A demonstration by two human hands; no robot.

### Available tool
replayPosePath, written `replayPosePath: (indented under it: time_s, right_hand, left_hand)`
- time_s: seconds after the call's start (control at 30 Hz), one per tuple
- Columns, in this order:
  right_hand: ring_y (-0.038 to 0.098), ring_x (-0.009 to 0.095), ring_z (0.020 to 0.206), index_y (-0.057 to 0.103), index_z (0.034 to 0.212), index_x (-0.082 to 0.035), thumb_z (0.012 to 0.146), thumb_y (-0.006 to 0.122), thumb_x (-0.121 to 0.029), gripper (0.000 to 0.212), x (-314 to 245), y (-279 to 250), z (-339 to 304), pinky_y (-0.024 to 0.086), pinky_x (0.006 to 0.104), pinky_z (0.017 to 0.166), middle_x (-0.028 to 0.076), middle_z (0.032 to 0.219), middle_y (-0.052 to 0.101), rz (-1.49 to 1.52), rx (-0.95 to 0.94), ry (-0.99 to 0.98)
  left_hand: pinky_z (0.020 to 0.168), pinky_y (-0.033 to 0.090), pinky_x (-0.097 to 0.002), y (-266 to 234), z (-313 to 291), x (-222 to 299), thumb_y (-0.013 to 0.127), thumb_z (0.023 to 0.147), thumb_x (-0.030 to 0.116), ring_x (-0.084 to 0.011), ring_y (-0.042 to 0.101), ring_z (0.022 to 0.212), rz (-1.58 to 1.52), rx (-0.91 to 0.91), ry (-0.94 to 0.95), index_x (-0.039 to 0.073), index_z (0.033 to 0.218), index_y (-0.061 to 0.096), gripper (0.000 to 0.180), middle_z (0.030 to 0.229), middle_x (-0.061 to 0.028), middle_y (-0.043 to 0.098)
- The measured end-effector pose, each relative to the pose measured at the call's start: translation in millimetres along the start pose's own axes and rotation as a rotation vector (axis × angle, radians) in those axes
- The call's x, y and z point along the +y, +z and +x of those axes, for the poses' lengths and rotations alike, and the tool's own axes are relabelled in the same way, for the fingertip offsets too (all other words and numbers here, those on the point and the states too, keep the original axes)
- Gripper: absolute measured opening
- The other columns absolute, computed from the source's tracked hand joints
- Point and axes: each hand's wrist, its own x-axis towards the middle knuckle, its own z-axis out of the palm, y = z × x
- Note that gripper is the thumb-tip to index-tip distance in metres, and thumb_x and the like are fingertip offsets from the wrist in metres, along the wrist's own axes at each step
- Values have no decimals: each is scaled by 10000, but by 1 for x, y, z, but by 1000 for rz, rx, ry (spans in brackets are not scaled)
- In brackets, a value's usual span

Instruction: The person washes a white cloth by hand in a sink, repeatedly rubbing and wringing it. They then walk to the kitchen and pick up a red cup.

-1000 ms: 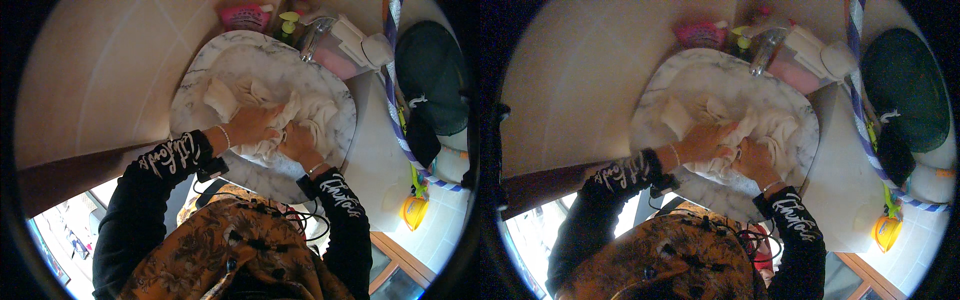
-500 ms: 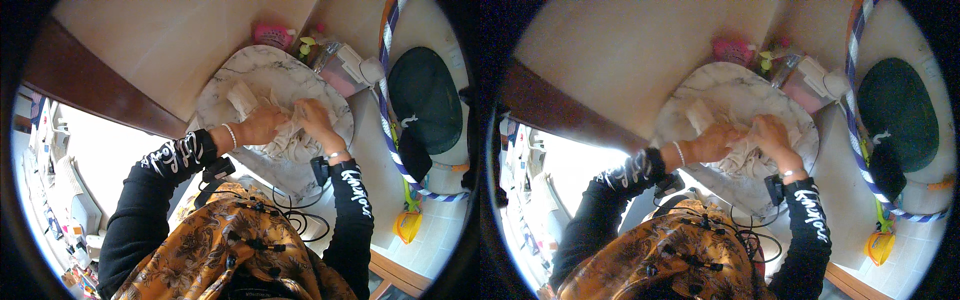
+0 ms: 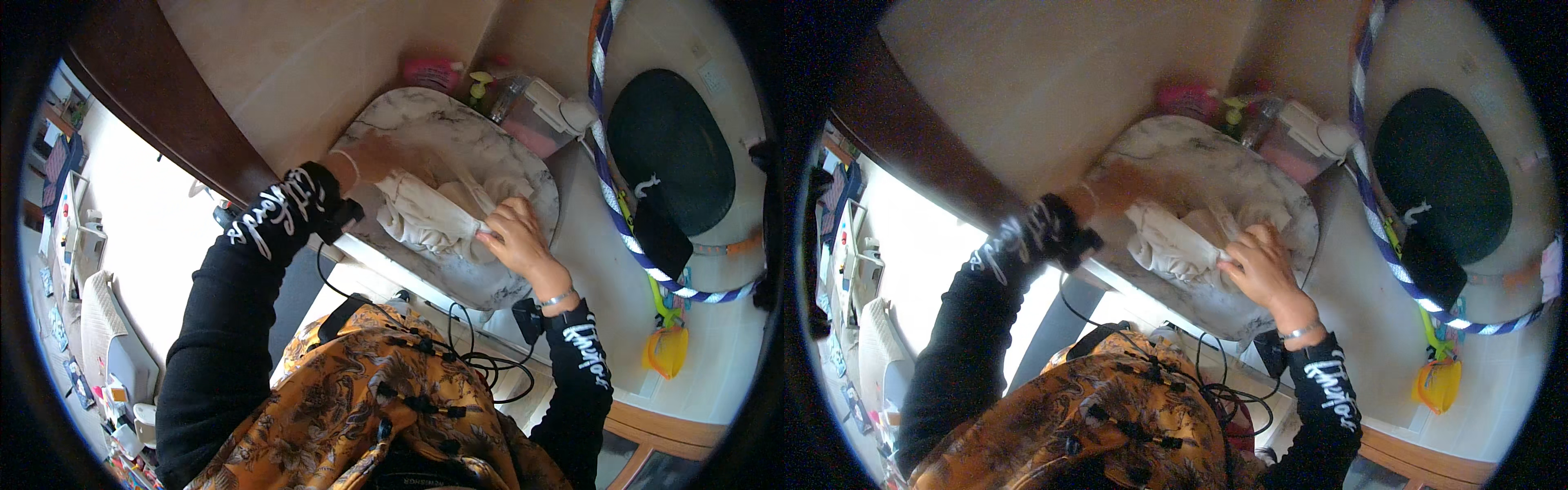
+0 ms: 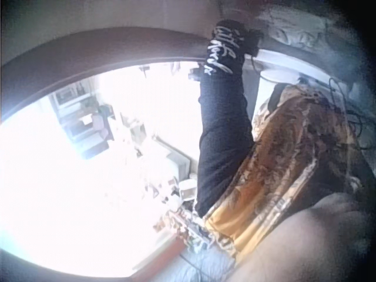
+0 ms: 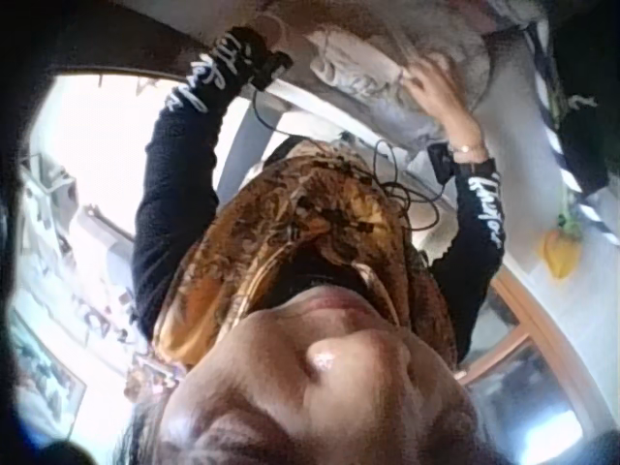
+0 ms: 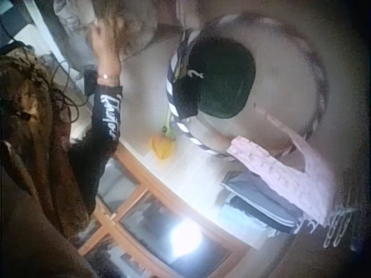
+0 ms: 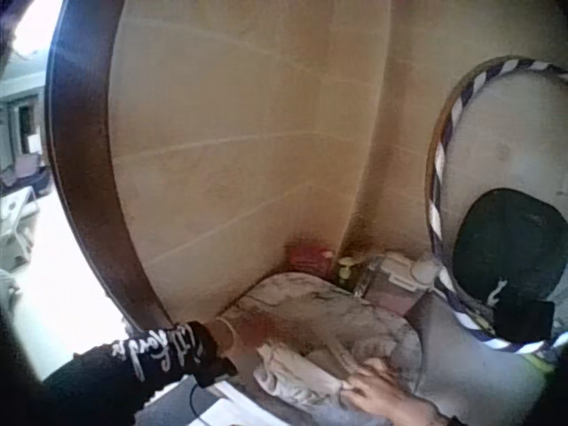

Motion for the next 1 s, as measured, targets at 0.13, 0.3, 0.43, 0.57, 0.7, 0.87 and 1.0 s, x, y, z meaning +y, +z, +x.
replayPosePath:
  time_s: [0.13,0.3,0.43,0.57,0.7,0.87,1.0]
  right_hand:
    - [480,254,1020,645,772,-75,729,727,-239,189,-19,-29,-30,341,445,994,36,924,599,-125,86,-35]
    - [497,253,976,641,781,-78,723,732,-225,183,-20,-24,-53,385,422,939,35,925,597,-78,51,79]
    - [510,275,924,634,790,-55,734,720,-228,202,-7,-22,-63,435,385,817,51,907,604,-100,51,178]
    - [524,288,918,624,777,-18,747,713,-240,241,9,-44,-74,442,393,808,85,882,608,-140,77,281]
    - [534,291,947,628,777,-4,768,706,-238,246,25,-66,-79,447,391,823,115,970,597,-198,64,317]
    - [542,309,988,651,810,-35,782,699,-249,222,19,-38,-89,448,382,865,121,1172,521,-26,-150,365]
    - [552,313,997,639,804,-12,823,677,-270,262,19,-9,-88,451,366,858,135,1164,502,332,-188,443]
  left_hand:
    - [881,400,-487,6,-22,-20,597,799,151,-268,534,1067,73,-111,45,207,1115,642,324,1087,-77,623]
    - [858,421,-464,-9,-30,-10,613,786,163,-266,538,1032,128,-119,34,145,1054,664,273,1017,-91,618]
    - [822,452,-423,-49,-39,-9,633,776,164,-273,551,976,44,70,105,91,930,672,175,969,-102,615]
    - [806,467,-403,-94,-54,-8,655,766,174,-279,564,912,-68,343,179,64,876,659,155,921,-116,605]
    - [788,479,-381,-120,-53,-3,672,755,199,-277,565,901,-143,520,240,35,867,654,200,900,-126,583]
    - [783,477,-380,-77,-54,16,671,791,256,-281,561,926,-181,9,310,14,845,659,248,993,-159,521]
    - [837,464,-404,-29,-62,10,657,830,292,-322,543,984,-533,-169,198,3,958,649,316,1085,-199,468]
